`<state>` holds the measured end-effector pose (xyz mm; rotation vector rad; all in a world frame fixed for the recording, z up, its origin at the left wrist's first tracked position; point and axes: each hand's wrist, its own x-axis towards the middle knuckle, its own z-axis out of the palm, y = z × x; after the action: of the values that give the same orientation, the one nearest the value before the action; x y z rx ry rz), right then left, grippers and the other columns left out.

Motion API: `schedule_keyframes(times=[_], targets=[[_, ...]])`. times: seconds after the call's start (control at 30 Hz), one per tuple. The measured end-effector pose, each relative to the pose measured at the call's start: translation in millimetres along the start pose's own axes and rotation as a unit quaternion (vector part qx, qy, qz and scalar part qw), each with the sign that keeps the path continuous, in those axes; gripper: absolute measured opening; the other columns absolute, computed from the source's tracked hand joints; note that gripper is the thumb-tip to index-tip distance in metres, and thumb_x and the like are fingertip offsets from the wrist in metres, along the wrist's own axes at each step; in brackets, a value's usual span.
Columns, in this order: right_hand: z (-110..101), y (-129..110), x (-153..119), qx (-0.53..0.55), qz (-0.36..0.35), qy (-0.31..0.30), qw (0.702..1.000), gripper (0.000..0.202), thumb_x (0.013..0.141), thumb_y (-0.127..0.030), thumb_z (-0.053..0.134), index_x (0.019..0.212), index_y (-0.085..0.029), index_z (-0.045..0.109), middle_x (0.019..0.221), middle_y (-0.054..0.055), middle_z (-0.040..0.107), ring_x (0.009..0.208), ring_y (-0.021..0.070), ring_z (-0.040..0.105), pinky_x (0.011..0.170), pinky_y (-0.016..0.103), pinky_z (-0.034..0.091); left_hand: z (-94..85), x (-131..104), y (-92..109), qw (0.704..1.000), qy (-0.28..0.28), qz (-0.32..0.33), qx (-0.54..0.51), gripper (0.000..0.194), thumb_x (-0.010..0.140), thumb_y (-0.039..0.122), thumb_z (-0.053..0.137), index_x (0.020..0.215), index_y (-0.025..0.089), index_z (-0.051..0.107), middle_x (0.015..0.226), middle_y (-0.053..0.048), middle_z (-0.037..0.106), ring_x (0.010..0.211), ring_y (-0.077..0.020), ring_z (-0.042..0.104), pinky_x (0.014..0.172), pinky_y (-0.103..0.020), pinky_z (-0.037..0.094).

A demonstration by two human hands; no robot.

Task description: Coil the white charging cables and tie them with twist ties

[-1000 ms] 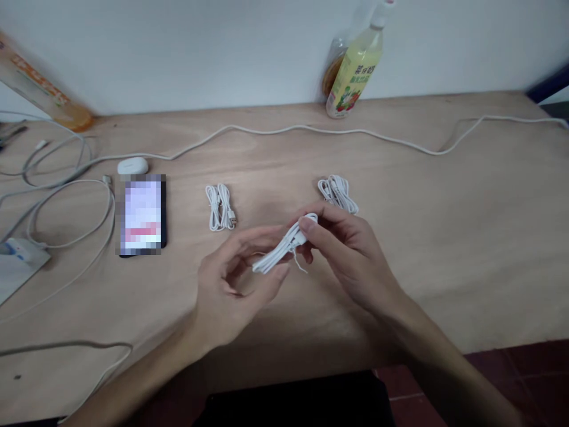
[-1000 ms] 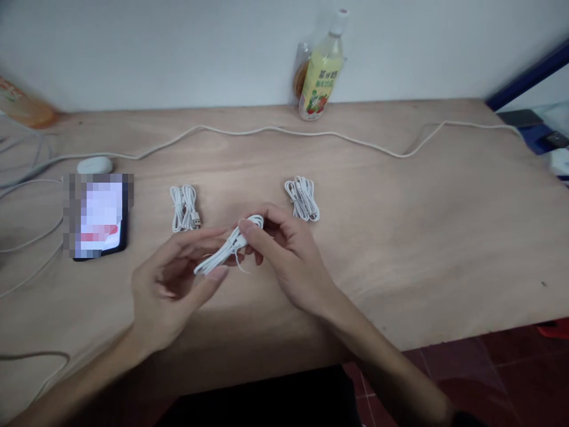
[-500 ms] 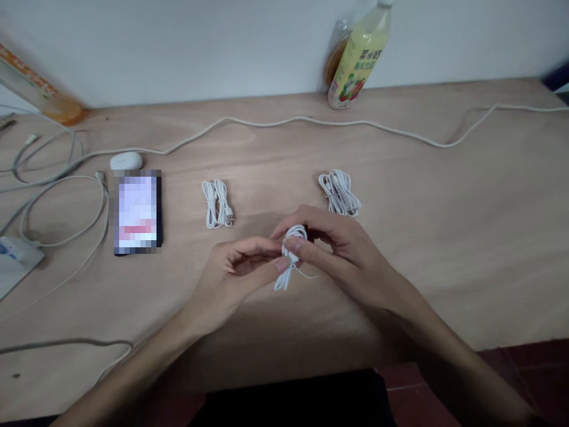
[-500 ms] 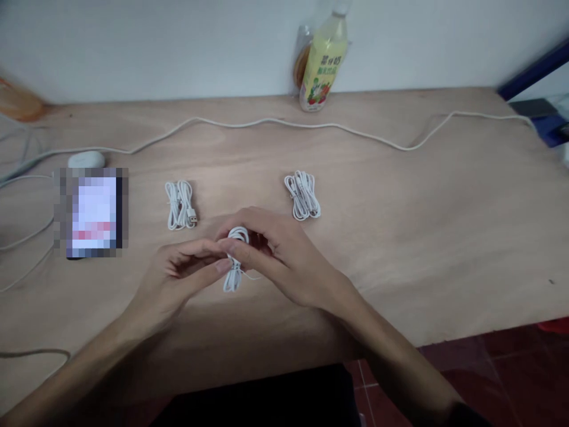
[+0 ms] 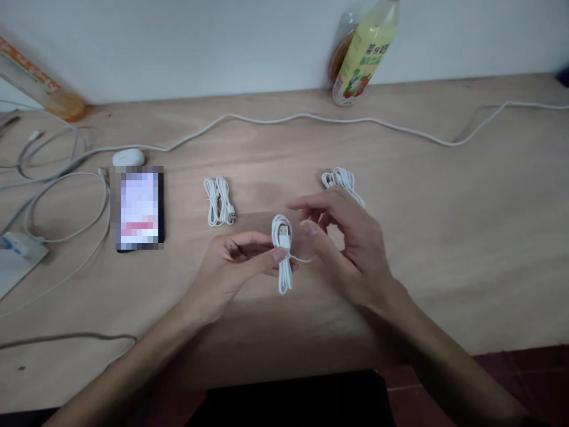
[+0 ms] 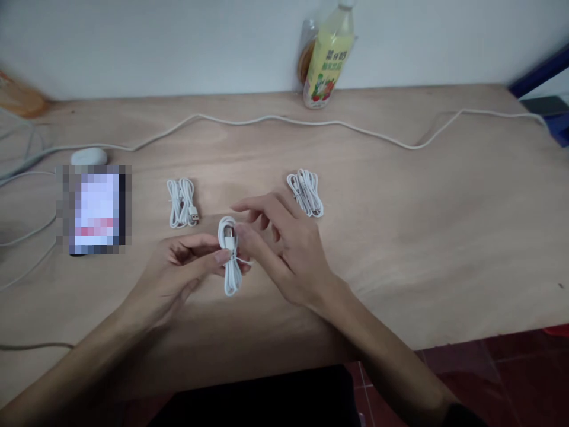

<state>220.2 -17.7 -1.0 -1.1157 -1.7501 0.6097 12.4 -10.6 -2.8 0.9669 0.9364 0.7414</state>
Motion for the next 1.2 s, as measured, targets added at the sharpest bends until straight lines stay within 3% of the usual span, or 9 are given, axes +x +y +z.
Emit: schedule_keyframes(times=[0.07, 0.13, 0.3, 0.63, 0.87, 1.03, 1.2], targets=[[0.5, 3.5, -2.6, -0.067, -0.078, 0.028, 0.994, 0.015, 0.101, -0.028, 0.070, 0.116, -0.024, 0.074, 0.106, 0.005, 0.074, 0.092, 0.0212, 0.070, 0.077, 0.037, 0.058, 0.0, 2.1, -0.1, 0.999, 0.037, 0.000, -0.029, 0.012, 0.087, 0.031, 0.090, 0.090, 0.021, 0.086, 0.085, -0.007, 0.087, 0.078, -0.0237, 0.085, 0.076, -0.034, 0.072], [3.0, 6.9, -4.5, -0.115, -0.138, 0.019, 0.984, 0.015, 0.099, -0.028, 0.075, 0.113, -0.025, 0.073, 0.104, 0.006, 0.074, 0.094, 0.0231, 0.071, 0.079, 0.040, 0.059, -0.9, 4.0, 0.3, 0.997, 0.064, 0.003, -0.046, 0.013, 0.082, 0.030, 0.093, 0.083, 0.020, 0.084, 0.081, -0.006, 0.086, 0.074, -0.0233, 0.084, 0.073, -0.035, 0.072], [12.9, 11.4, -5.6, -0.170, -0.218, 0.001, 0.961, 0.009, 0.100, -0.018, 0.076, 0.106, -0.020, 0.069, 0.095, 0.007, 0.075, 0.084, 0.0211, 0.068, 0.077, 0.038, 0.059, -3.4, 5.4, 0.5, 0.993, 0.103, 0.016, -0.051, 0.012, 0.080, 0.027, 0.093, 0.080, 0.020, 0.084, 0.079, -0.005, 0.084, 0.072, -0.0216, 0.082, 0.075, -0.037, 0.072], [9.7, 8.8, -5.9, -0.218, -0.254, -0.012, 0.942, 0.005, 0.102, -0.015, 0.074, 0.102, -0.018, 0.070, 0.088, 0.009, 0.076, 0.080, 0.0233, 0.065, 0.070, 0.038, 0.058, 3.7, 2.6, 5.6, 0.988, 0.127, -0.051, -0.077, 0.017, 0.064, 0.026, 0.103, 0.073, 0.020, 0.089, 0.077, -0.004, 0.084, 0.069, -0.0134, 0.074, 0.067, -0.020, 0.062], [11.6, 6.2, -7.6, -0.267, -0.274, -0.014, 0.924, 0.008, 0.102, -0.016, 0.074, 0.097, -0.017, 0.068, 0.084, 0.008, 0.077, 0.074, 0.0225, 0.066, 0.066, 0.038, 0.056, -0.6, 2.5, -0.2, 0.990, 0.131, -0.027, -0.037, 0.008, 0.071, 0.025, 0.097, 0.073, 0.023, 0.090, 0.075, -0.002, 0.084, 0.069, -0.0093, 0.070, 0.067, -0.014, 0.057], [14.8, 4.1, -9.7, -0.294, -0.285, -0.005, 0.913, 0.009, 0.103, -0.018, 0.073, 0.096, -0.018, 0.068, 0.081, 0.006, 0.076, 0.072, 0.0221, 0.065, 0.062, 0.038, 0.054, 0.0, 2.5, 1.9, 0.991, 0.125, -0.025, -0.028, 0.011, 0.066, 0.023, 0.099, 0.069, 0.023, 0.089, 0.068, -0.001, 0.081, 0.059, -0.0063, 0.062, 0.055, -0.011, 0.051], [19.7, 6.0, -10.9, -0.267, -0.278, 0.017, 0.923, 0.012, 0.104, -0.017, 0.072, 0.094, -0.021, 0.066, 0.079, 0.005, 0.074, 0.072, 0.0215, 0.063, 0.063, 0.038, 0.054, 2.6, 2.7, 4.0, 0.991, 0.110, -0.039, -0.071, 0.011, 0.067, 0.023, 0.099, 0.071, 0.022, 0.089, 0.070, -0.002, 0.082, 0.062, -0.0093, 0.070, 0.058, -0.013, 0.058]])
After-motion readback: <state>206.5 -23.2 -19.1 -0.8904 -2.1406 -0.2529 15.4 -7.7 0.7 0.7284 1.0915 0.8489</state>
